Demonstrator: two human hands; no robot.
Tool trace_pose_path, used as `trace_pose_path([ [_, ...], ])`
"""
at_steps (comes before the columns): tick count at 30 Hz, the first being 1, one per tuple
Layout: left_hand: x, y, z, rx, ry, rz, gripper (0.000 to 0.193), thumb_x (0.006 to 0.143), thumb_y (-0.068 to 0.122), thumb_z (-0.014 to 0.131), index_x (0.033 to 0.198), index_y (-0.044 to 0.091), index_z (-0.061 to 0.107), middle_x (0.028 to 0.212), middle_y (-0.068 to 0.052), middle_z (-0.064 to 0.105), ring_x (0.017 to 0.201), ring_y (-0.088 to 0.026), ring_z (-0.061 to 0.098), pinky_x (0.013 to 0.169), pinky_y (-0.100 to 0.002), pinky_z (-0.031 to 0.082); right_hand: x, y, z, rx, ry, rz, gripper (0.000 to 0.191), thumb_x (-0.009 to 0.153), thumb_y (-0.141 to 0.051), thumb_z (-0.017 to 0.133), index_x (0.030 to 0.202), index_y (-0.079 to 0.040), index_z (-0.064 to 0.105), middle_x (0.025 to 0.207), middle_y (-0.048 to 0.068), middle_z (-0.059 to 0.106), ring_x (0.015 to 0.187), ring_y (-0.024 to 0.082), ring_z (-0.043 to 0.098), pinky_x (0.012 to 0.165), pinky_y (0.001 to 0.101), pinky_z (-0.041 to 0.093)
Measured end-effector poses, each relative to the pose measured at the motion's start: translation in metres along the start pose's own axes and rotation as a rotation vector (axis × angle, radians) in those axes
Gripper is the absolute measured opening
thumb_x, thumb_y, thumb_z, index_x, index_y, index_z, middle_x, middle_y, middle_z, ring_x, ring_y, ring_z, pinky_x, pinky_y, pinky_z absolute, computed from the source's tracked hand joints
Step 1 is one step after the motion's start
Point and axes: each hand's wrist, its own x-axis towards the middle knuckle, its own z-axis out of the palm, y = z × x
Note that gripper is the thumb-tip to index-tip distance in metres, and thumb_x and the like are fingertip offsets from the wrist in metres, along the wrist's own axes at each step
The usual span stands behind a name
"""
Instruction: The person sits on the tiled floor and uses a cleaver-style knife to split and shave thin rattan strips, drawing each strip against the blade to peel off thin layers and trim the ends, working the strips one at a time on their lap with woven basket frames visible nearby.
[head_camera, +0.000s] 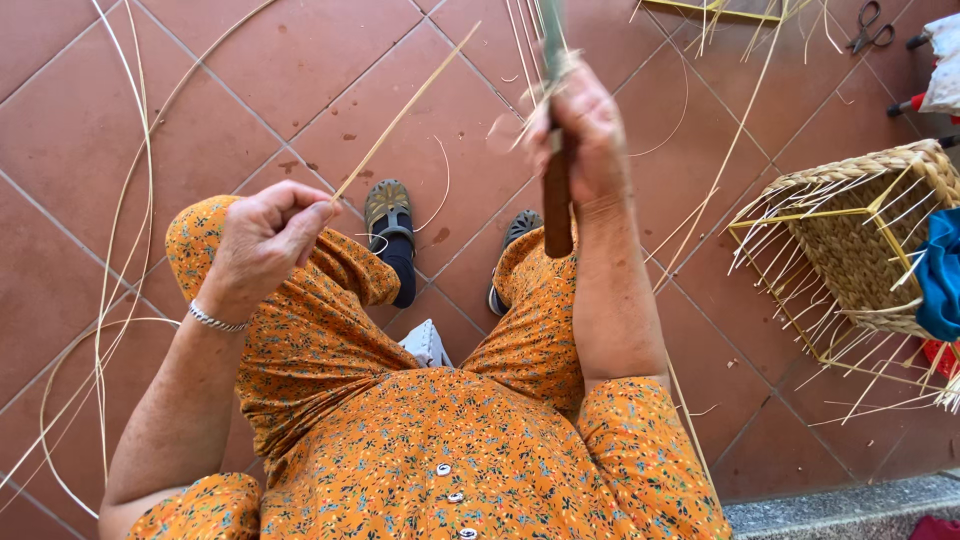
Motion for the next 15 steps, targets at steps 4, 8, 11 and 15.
trace_pose_path([
  [4,0.025,0.004,0.019,0.017,-0.034,0.056,0.012,0.103,0.010,0.067,0.108,0.000,0.072,0.074,0.006,0.059,0.061,0.001,0.049,0.050,-0.018,0.038,-0.013,0.024,0.047,-0.085,-0.175,0.289,0.049,0.102,-0.007,0.061,0.149,-0.002,0.044,0.077,0.012,0.068,0.057,0.016,0.064,0.048,0.0244,0.051],
  [8,0.040,0.007,0.031,-0.018,-0.130,0.043,0.012,0.102,0.012,0.068,0.107,0.002,0.072,0.075,0.006,0.062,0.060,0.001,0.050,0.049,-0.019,0.040,-0.010,0.042,0.070,-0.074,-0.222,0.418,0.045,0.103,-0.008,0.061,0.145,-0.001,0.047,0.079,0.013,0.070,0.060,0.015,0.066,0.052,0.0250,0.054],
  [11,0.038,0.006,0.026,0.036,-0.126,0.028,0.014,0.102,0.014,0.068,0.107,0.002,0.072,0.074,0.005,0.064,0.060,0.000,0.056,0.051,-0.018,0.046,-0.007,0.043,0.060,-0.137,-0.127,0.348,0.040,0.105,-0.008,0.062,0.143,0.001,0.051,0.082,0.013,0.070,0.060,0.015,0.065,0.053,0.0251,0.053],
  [15,0.015,0.001,-0.006,0.063,-0.146,-0.049,0.017,0.104,0.015,0.063,0.112,0.004,0.073,0.071,0.004,0.063,0.062,-0.001,0.054,0.052,-0.018,0.043,0.004,0.029,0.026,-0.050,0.014,0.158,0.032,0.108,-0.008,0.060,0.138,-0.006,0.052,0.082,0.013,0.069,0.057,0.017,0.063,0.049,0.0284,0.052],
])
